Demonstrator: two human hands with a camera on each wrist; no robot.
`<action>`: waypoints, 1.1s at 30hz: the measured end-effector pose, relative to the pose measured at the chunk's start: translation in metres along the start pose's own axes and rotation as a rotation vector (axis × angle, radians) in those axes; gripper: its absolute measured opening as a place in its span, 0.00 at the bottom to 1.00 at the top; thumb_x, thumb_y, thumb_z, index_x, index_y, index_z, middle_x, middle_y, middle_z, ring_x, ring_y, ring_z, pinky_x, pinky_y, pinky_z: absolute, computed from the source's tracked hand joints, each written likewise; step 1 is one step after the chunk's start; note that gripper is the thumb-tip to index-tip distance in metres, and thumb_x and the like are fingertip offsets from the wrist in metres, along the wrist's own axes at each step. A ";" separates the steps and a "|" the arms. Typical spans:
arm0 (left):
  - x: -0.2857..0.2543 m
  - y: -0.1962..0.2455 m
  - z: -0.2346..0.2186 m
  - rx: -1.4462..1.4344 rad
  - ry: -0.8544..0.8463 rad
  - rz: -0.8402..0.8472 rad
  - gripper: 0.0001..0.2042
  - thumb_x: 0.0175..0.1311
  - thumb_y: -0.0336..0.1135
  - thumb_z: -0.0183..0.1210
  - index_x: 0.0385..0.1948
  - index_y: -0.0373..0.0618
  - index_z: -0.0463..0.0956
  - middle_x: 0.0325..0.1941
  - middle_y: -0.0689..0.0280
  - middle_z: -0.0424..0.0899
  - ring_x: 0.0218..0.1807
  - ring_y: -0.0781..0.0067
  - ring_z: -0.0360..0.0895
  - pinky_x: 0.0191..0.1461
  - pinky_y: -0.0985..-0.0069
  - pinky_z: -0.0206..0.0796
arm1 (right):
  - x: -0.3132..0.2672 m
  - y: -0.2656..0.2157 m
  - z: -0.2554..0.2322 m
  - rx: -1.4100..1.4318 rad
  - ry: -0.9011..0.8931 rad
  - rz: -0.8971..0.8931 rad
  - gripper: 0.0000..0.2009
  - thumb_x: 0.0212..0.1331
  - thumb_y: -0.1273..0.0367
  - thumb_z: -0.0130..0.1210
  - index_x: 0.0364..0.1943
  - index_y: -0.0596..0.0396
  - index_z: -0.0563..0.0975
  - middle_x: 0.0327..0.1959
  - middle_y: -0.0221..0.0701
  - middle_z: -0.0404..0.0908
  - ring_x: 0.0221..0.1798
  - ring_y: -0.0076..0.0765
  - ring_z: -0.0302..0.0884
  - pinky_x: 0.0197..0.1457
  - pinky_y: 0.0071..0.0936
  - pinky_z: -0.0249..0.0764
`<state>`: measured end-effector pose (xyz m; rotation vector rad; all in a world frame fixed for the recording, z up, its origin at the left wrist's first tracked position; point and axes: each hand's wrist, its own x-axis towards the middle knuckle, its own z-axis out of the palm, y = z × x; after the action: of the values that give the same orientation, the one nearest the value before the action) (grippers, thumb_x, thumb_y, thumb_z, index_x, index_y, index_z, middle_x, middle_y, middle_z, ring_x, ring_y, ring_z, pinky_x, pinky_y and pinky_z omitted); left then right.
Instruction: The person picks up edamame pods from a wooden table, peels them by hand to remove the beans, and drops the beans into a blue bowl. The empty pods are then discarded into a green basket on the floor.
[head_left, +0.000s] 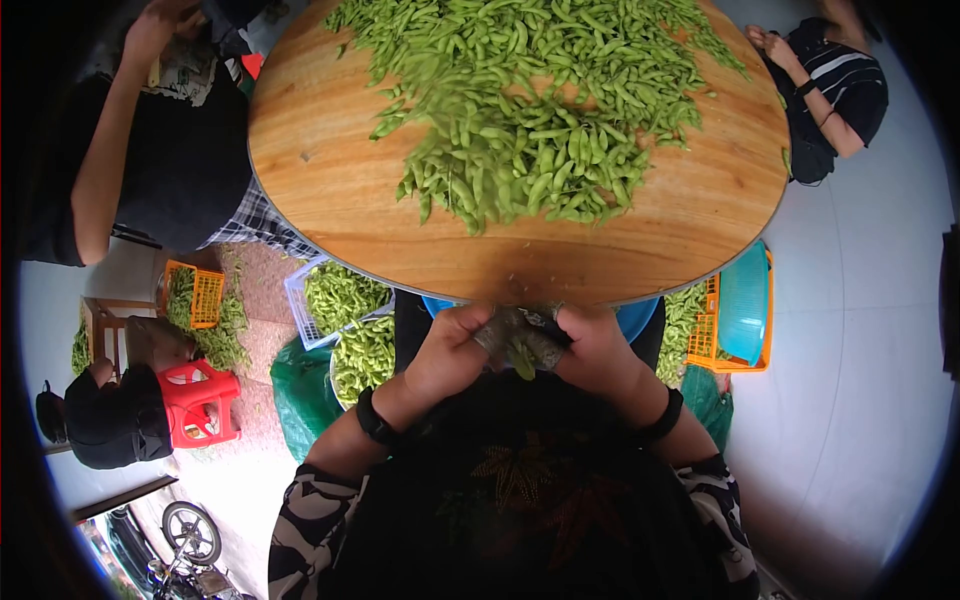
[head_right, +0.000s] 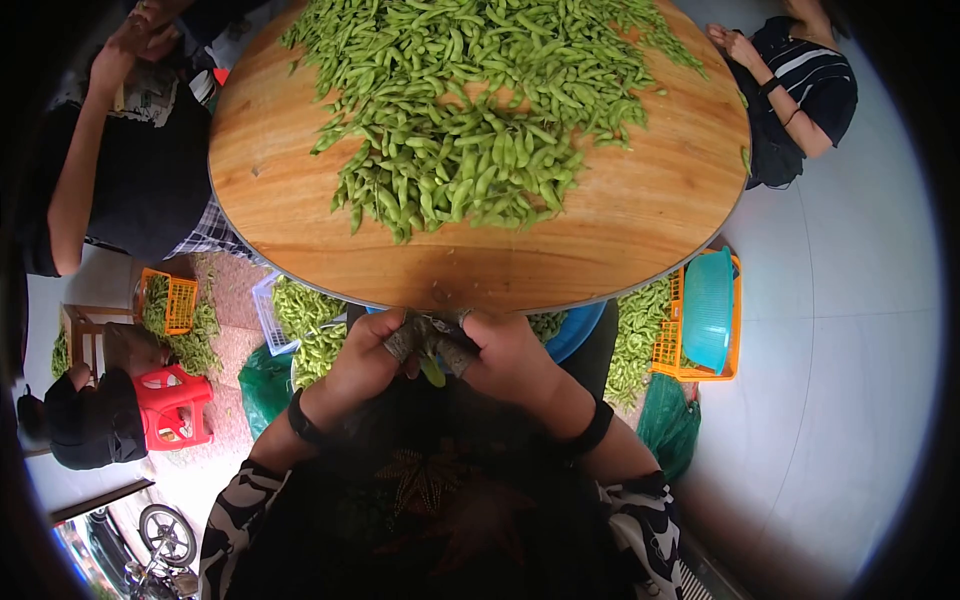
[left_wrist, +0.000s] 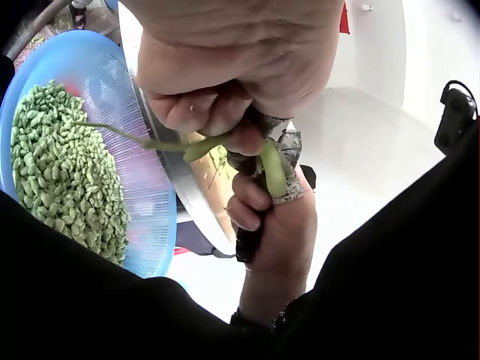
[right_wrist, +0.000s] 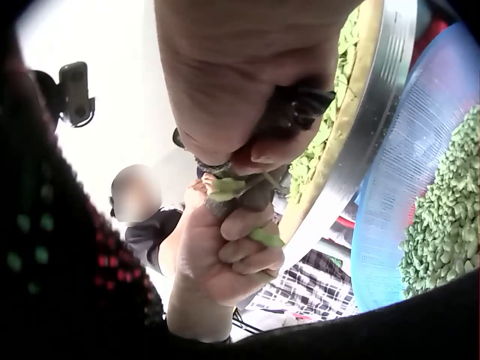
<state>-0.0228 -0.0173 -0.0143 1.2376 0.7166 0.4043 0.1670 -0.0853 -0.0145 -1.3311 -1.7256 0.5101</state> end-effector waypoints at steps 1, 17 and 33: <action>0.000 0.002 0.000 -0.060 -0.057 -0.004 0.07 0.67 0.27 0.50 0.38 0.40 0.78 0.27 0.71 0.78 0.24 0.85 0.70 0.27 0.84 0.63 | 0.003 0.001 -0.001 0.094 -0.002 -0.043 0.14 0.51 0.72 0.63 0.42 0.58 0.78 0.36 0.34 0.82 0.37 0.37 0.81 0.42 0.28 0.75; 0.018 -0.002 -0.013 -0.782 -0.091 -0.013 0.15 0.67 0.49 0.52 0.31 0.46 0.72 0.23 0.69 0.72 0.21 0.80 0.65 0.22 0.83 0.53 | -0.009 -0.006 0.001 0.407 -0.119 0.379 0.15 0.50 0.69 0.64 0.41 0.60 0.76 0.30 0.37 0.80 0.32 0.35 0.80 0.35 0.30 0.73; 0.006 0.003 -0.004 -0.088 -0.186 0.116 0.10 0.68 0.33 0.53 0.47 0.41 0.75 0.32 0.72 0.79 0.29 0.85 0.70 0.32 0.85 0.62 | 0.005 -0.007 -0.012 0.242 -0.045 0.272 0.12 0.58 0.75 0.57 0.47 0.61 0.76 0.35 0.30 0.81 0.37 0.21 0.76 0.43 0.21 0.72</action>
<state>-0.0207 -0.0101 -0.0139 1.2187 0.4658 0.4057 0.1725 -0.0852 -0.0013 -1.3909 -1.4703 0.8803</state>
